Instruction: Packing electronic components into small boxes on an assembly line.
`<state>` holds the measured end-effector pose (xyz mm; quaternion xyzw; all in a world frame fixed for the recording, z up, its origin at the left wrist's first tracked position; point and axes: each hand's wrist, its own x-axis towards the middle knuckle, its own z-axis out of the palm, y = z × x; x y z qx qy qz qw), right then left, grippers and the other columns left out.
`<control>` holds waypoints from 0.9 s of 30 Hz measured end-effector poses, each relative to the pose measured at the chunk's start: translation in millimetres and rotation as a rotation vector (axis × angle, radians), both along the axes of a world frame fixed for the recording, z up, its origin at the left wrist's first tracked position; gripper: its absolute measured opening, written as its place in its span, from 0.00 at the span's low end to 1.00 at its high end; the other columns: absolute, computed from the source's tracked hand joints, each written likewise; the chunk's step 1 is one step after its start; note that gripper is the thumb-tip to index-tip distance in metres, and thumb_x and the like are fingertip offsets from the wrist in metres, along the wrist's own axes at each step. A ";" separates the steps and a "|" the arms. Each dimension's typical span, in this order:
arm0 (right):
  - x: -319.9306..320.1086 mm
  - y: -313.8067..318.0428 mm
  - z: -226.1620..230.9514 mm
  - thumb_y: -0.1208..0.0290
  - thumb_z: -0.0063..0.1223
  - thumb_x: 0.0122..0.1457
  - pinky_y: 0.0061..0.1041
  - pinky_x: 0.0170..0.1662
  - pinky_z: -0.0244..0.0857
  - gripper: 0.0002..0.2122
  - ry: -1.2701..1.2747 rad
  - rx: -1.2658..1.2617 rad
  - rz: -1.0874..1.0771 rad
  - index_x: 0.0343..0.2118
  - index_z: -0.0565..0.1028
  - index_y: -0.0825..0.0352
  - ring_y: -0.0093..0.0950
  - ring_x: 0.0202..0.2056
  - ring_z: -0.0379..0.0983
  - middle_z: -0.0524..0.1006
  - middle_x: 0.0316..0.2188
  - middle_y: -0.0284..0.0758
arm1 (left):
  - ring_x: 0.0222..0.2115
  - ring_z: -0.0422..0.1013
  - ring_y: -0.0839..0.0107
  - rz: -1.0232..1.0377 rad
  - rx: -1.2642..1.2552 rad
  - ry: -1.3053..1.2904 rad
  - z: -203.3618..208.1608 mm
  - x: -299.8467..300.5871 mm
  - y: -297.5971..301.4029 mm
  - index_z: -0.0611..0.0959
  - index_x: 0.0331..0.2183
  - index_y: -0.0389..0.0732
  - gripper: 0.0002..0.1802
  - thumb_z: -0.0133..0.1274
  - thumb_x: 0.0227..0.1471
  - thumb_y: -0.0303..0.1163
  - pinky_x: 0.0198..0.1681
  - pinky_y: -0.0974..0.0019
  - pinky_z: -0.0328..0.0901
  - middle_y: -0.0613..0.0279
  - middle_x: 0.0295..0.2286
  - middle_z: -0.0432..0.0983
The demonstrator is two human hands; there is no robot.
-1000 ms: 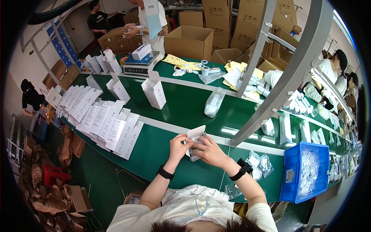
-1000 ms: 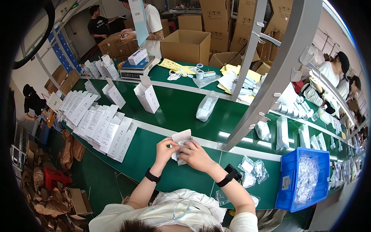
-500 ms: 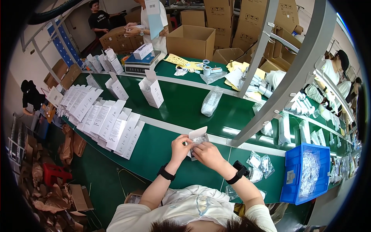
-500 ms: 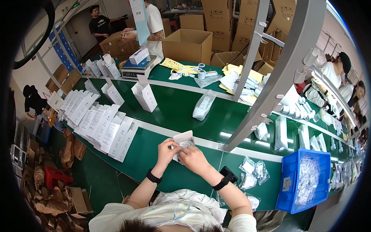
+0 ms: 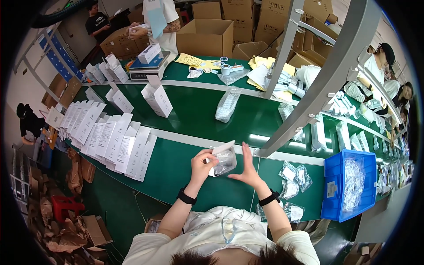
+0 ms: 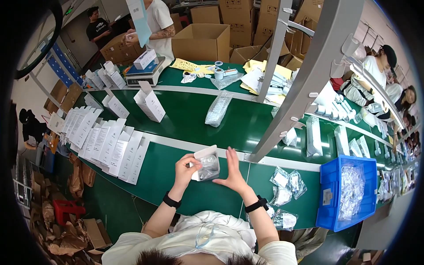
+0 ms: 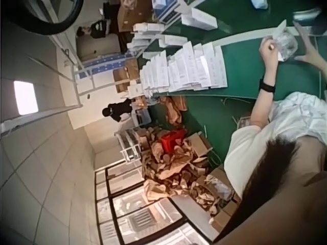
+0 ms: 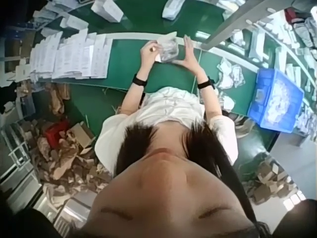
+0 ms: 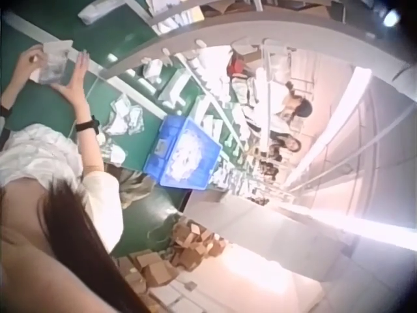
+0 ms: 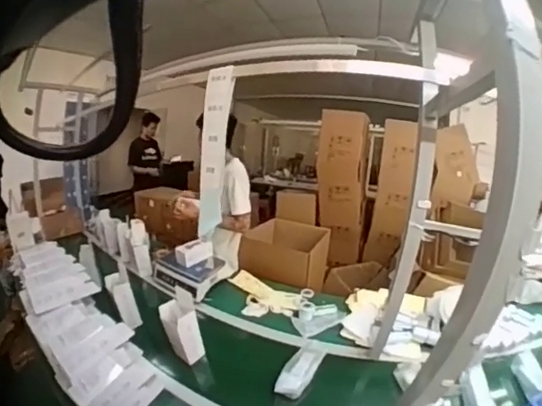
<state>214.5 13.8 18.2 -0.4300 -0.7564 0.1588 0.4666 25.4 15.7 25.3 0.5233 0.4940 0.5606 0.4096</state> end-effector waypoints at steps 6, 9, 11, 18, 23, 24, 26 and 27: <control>-17.1 35.5 -49.7 0.79 0.65 0.29 0.30 0.54 0.52 0.49 0.515 -0.629 0.216 0.56 0.46 0.65 0.32 0.52 0.57 0.58 0.50 0.38 | 0.35 0.67 0.72 -0.071 -0.075 -0.107 22.8 2.4 21.4 0.75 0.32 0.37 0.11 0.53 0.40 0.21 0.35 0.74 0.62 0.60 0.36 0.70; -21.3 86.7 -46.5 0.81 0.64 0.28 0.28 0.53 0.53 0.49 0.753 -0.553 0.025 0.56 0.46 0.66 0.32 0.52 0.57 0.59 0.50 0.40 | 0.45 0.62 0.68 0.028 -0.126 -0.086 -1.6 -46.3 63.6 0.67 0.42 0.39 0.20 0.49 0.44 0.21 0.44 0.70 0.60 0.57 0.44 0.64; -13.9 132.5 -50.7 0.82 0.64 0.29 0.28 0.52 0.55 0.50 0.639 -0.393 -0.187 0.57 0.43 0.66 0.31 0.50 0.58 0.60 0.49 0.39 | 0.47 0.61 0.65 0.124 -0.147 -0.018 -18.4 -63.2 101.2 0.68 0.42 0.38 0.20 0.50 0.43 0.20 0.43 0.69 0.60 0.57 0.45 0.63; 4.1 174.2 -55.0 0.77 0.62 0.34 0.32 0.55 0.48 0.48 0.248 -0.286 -0.431 0.57 0.42 0.68 0.46 0.54 0.48 0.51 0.54 0.50 | 0.48 0.59 0.57 0.082 0.042 0.788 -57.9 -7.0 210.4 0.68 0.45 0.43 0.28 0.56 0.38 0.28 0.48 0.61 0.57 0.50 0.46 0.61; 54.3 61.8 -18.5 0.62 0.57 0.44 0.28 0.49 0.58 0.31 -0.065 -0.947 0.215 0.50 0.62 0.74 0.39 0.46 0.65 0.67 0.44 0.51 | 0.44 0.61 0.51 -0.175 0.083 0.785 -115.6 -22.0 243.6 0.68 0.45 0.47 0.32 0.60 0.32 0.32 0.44 0.58 0.61 0.48 0.44 0.60; 82.3 49.0 -9.7 0.60 0.56 0.46 0.27 0.43 0.63 0.24 -0.127 -1.052 0.310 0.42 0.70 0.73 0.33 0.37 0.72 0.75 0.33 0.45 | 0.43 0.61 0.50 -0.126 -0.012 0.793 -116.3 -23.3 240.9 0.68 0.44 0.47 0.32 0.59 0.32 0.31 0.44 0.58 0.61 0.48 0.42 0.61; 130.8 50.2 5.3 0.66 0.54 0.47 0.24 0.36 0.65 0.15 0.096 -1.264 0.046 0.35 0.73 0.73 0.26 0.27 0.74 0.76 0.22 0.39 | 0.42 0.61 0.48 -0.022 -0.203 0.805 -111.8 -29.8 227.8 0.68 0.43 0.48 0.32 0.59 0.30 0.31 0.43 0.58 0.61 0.47 0.39 0.62; 154.1 60.1 3.7 0.73 0.48 0.48 0.21 0.34 0.66 0.09 -0.021 -1.103 -0.247 0.31 0.74 0.72 0.23 0.27 0.73 0.76 0.24 0.36 | 0.42 0.61 0.48 -0.018 -0.210 0.805 -104.2 -27.4 213.8 0.68 0.43 0.48 0.32 0.59 0.30 0.31 0.43 0.58 0.61 0.47 0.39 0.62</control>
